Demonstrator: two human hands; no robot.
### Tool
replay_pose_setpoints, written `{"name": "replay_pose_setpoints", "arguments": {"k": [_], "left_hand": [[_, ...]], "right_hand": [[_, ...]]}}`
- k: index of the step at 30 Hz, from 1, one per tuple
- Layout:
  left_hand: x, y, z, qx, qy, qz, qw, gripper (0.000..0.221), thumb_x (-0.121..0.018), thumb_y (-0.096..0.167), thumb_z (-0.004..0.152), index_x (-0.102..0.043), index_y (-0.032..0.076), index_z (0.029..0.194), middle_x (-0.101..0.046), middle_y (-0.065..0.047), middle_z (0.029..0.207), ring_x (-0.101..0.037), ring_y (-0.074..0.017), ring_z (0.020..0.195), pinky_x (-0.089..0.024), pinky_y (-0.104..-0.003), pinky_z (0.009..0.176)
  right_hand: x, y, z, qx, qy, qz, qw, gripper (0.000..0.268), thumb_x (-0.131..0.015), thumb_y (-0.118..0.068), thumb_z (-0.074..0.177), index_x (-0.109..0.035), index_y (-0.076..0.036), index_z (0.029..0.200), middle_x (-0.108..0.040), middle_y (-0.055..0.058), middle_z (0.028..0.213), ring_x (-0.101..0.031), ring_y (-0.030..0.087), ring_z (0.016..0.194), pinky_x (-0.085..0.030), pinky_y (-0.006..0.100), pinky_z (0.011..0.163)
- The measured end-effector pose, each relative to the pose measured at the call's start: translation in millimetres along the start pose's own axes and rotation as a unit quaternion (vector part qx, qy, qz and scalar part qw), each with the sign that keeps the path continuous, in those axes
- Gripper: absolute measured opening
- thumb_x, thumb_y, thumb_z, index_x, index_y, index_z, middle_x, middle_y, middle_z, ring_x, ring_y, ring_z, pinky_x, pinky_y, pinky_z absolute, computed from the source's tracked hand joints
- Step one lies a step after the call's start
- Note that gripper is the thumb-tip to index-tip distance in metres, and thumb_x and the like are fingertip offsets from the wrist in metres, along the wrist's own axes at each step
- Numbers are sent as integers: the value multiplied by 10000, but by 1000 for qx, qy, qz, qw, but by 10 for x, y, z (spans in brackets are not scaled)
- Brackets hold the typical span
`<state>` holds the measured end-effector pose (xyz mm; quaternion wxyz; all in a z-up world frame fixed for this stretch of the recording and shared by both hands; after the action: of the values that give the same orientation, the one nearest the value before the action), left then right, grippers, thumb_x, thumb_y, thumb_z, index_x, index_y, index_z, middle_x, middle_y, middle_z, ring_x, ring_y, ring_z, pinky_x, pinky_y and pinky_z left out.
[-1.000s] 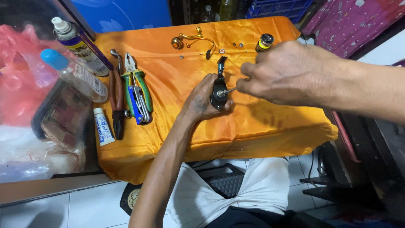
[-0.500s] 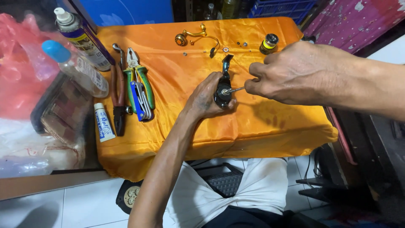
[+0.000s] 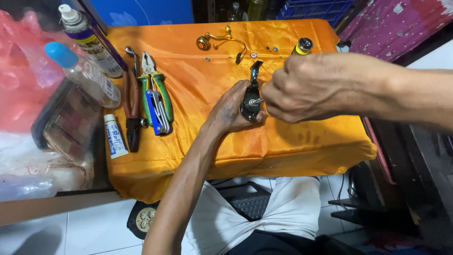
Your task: Repairing and assembling a fishing reel by tightening screws and adjusting internal components using tools.
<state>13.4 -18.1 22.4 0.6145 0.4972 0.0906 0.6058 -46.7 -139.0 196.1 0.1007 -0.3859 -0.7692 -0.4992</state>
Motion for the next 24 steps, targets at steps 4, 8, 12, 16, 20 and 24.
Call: {"name": "replay_pose_setpoints", "arguments": {"k": [4, 8, 12, 16, 20, 24], "left_hand": [[-22, -51, 17, 17, -15, 2, 1000, 458, -688, 312, 703, -525, 145, 1098, -621, -42, 973, -631, -289, 923, -521, -443, 701], [-25, -97, 9, -39, 7, -23, 999, 464, -699, 268, 734, -526, 92, 1127, -597, -81, 954, -608, -302, 861, -512, -429, 712], [-38, -86, -7, -59, 31, -11, 998, 472, -692, 250, 738, -518, 73, 1139, -586, -95, 978, -622, -319, 874, -528, -440, 727], [-58, -108, -28, -54, 29, 2, 998, 555, -712, 306, 751, -510, 95, 1223, -609, -105, 1080, -647, -342, 936, -550, -460, 751], [-27, -76, -37, -12, 14, 7, 1000, 539, -696, 305, 723, -521, 114, 1196, -611, -79, 1050, -639, -329, 905, -534, -461, 711], [-44, -101, -47, -39, 19, 7, 999, 558, -716, 320, 741, -510, 100, 1210, -605, -99, 1069, -638, -346, 892, -534, -463, 685]], "right_hand": [[-33, -7, 33, -1, 10, 26, 1000, 343, -494, 78, 939, -580, -176, 726, -508, -10, 672, -489, 139, 473, -353, 328, 401], [-72, 2, 72, -22, 26, 25, 999, 332, -477, 62, 945, -560, -187, 740, -501, -34, 645, -499, 128, 444, -371, 330, 394], [-160, 5, 69, -80, -33, 83, 993, 224, -586, -2, 938, -609, -222, 901, -548, -63, 611, -580, 120, 392, -491, 337, 346], [-29, 174, 198, -143, -245, 212, 935, 203, -439, -84, 1015, -544, -178, 1161, -659, 3, 896, -763, 282, 636, -636, 462, 490], [120, 361, 267, -264, -402, 349, 805, 243, -438, -320, 1012, -623, -300, 1167, -732, 4, 1124, -723, 318, 1073, -625, 481, 755], [162, 453, 239, -345, -436, 422, 716, 371, -468, -537, 1022, -647, -267, 1202, -731, 97, 1171, -716, 322, 1073, -603, 459, 780]]}}
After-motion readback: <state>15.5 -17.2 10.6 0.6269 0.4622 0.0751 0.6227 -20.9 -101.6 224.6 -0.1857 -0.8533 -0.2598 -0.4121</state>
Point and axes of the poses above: each hand's wrist, its own z-axis towards the middle knuckle, its own x-axis out of the back of the hand, y = z × x, the point moved 3 cm from there along z, towards the middle knuckle
